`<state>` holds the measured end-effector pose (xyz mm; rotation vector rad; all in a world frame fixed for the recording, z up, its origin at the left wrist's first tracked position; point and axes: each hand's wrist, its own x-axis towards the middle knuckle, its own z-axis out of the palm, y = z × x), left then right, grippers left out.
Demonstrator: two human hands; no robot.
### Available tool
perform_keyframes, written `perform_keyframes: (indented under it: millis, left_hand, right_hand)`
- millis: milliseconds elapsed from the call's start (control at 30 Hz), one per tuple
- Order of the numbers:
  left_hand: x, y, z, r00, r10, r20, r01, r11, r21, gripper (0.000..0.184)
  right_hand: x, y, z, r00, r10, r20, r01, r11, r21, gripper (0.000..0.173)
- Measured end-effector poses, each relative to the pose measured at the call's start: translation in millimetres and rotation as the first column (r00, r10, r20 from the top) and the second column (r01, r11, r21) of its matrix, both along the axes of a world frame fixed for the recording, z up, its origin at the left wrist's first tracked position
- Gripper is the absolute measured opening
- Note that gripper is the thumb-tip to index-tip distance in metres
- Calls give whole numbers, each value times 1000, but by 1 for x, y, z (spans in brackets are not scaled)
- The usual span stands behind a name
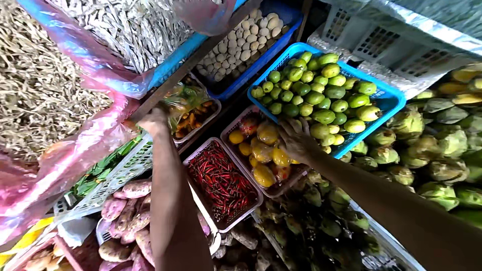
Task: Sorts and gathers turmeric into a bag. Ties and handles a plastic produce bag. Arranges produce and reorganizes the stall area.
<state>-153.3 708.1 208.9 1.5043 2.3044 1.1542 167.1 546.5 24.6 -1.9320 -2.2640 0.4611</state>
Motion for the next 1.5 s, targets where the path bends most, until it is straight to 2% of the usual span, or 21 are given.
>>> perform_keyframes:
  millis: [67,133,233,367,433,500,567,633,667,733,767,900,1000,1100,1133,1167,1233,1300,1367,1433,1500]
  left_hand:
    - [3,5,-3,990,89,109,-89,996,-4,45]
    - [3,9,-12,996,67,66,-59,990,-125,40]
    - [8,11,-8,995,93,45,-88,990,-106,43]
    - [2,6,-10,955,-178,-236,133,971,-197,33]
    - [12,8,4,938,-192,-290,85,935,-344,51]
    - [14,10,9,865,-304,-400,53,847,-530,61]
    - [14,17,8,799,-377,-468,-3,777,-630,57]
    - [-4,18,-4,899,-277,-339,104,887,-449,44]
    - [-15,19,-15,972,-190,-140,155,961,-231,45]
    - [-21,16,-25,969,-93,230,58,986,155,56]
    - [-18,13,-25,961,-70,269,8,974,226,60]
    - [-27,17,-20,983,-168,68,160,980,116,56]
    - [-12,11,9,956,-239,-172,211,963,-169,56]
    - [-1,7,-7,973,-217,74,221,974,-52,38]
    - [2,3,-19,964,-256,72,260,964,-62,32]
    - [3,-3,-28,955,-294,31,296,945,-141,29]
    - [10,-18,-31,939,-281,-199,231,942,-242,41]
    - [22,-29,-24,871,-291,-395,230,953,-196,40]
    - [28,-37,-21,730,-418,-541,359,908,-217,38]
    - [26,-36,-22,593,-542,-595,424,839,-342,45]
    - [15,-29,-21,561,-566,-605,425,823,-376,34]
  right_hand:
    - [0,0,-1,1000,-6,4,6,1000,9,51]
    - [0,-3,-6,1000,-4,4,4,998,61,51]
    - [0,-1,-4,1000,-4,27,1,997,83,51]
    - [1,-2,-9,1000,-1,6,1,991,134,51]
    - [2,-1,-12,1000,-7,-8,8,988,152,50]
    - [2,-3,-13,1000,-5,-4,6,989,151,49]
    - [2,-2,-9,1000,0,1,0,991,130,49]
    - [0,-2,-8,1000,2,5,-2,991,131,48]
    - [0,-2,-7,1000,0,6,-1,992,127,48]
    - [1,-1,-6,1000,-6,5,5,994,111,49]
    - [2,-2,-8,1000,-8,2,8,992,123,49]
    - [2,0,-13,1000,-3,4,3,986,169,49]
    - [2,-3,-16,1000,-12,-2,12,977,211,49]
    - [1,-2,-14,1000,-18,-8,19,980,200,48]
    - [1,-3,-13,1000,-16,-3,16,980,197,48]
    - [1,-2,-11,1000,-11,7,9,982,187,48]
    - [1,-2,-11,1000,-5,4,4,980,199,47]
    - [2,-3,-14,1000,-6,-15,9,977,214,48]
    - [3,-3,-17,999,-8,-32,15,973,230,48]
    - [3,-3,-16,1000,-6,-27,12,974,227,47]
    - [1,-4,-15,1000,-9,-23,14,972,235,46]
